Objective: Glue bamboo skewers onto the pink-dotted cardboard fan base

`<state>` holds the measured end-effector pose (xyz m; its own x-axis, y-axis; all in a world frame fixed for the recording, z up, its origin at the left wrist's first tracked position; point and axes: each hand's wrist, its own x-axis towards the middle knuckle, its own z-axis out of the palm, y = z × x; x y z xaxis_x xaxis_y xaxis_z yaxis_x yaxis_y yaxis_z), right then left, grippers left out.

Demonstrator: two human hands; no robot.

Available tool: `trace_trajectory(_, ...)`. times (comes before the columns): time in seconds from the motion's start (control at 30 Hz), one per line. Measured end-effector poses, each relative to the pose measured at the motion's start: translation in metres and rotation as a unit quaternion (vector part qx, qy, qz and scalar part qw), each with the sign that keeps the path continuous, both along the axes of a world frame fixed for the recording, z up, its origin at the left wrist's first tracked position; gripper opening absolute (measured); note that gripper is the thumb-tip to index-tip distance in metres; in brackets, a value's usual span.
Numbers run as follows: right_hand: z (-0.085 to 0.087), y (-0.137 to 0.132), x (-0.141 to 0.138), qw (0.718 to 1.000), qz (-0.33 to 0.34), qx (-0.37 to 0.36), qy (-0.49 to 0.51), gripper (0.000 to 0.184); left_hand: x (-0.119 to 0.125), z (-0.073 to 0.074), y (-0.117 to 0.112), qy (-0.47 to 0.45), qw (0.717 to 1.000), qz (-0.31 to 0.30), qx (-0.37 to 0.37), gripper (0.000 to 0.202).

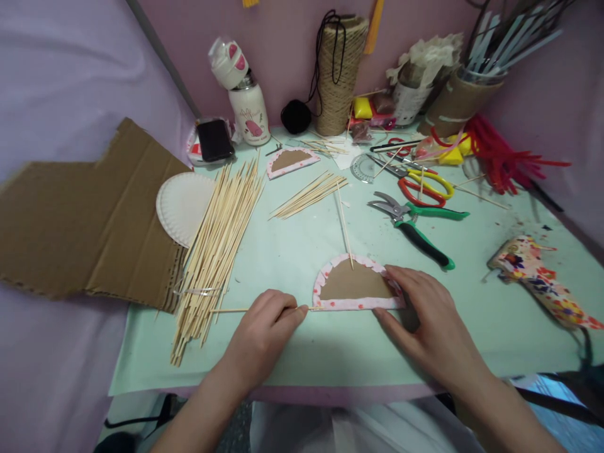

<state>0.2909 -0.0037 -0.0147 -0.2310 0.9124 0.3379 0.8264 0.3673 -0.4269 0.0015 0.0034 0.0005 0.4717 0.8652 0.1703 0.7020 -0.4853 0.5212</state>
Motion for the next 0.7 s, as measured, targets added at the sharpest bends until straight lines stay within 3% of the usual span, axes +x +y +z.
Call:
trace_trajectory(0.5,-0.0014,0.0010,-0.0001,1.000,0.003,-0.002,0.002,0.053,-0.0003,0.0009,-0.0010,0.008,0.999,0.011,-0.040,0.022)
trace_trajectory(0.7,-0.0008,0.0006,0.0004,1.000,0.003,0.000,-0.001,0.053,0.0005,0.0003,-0.0013,-0.007,0.997,0.042,-0.067,0.020)
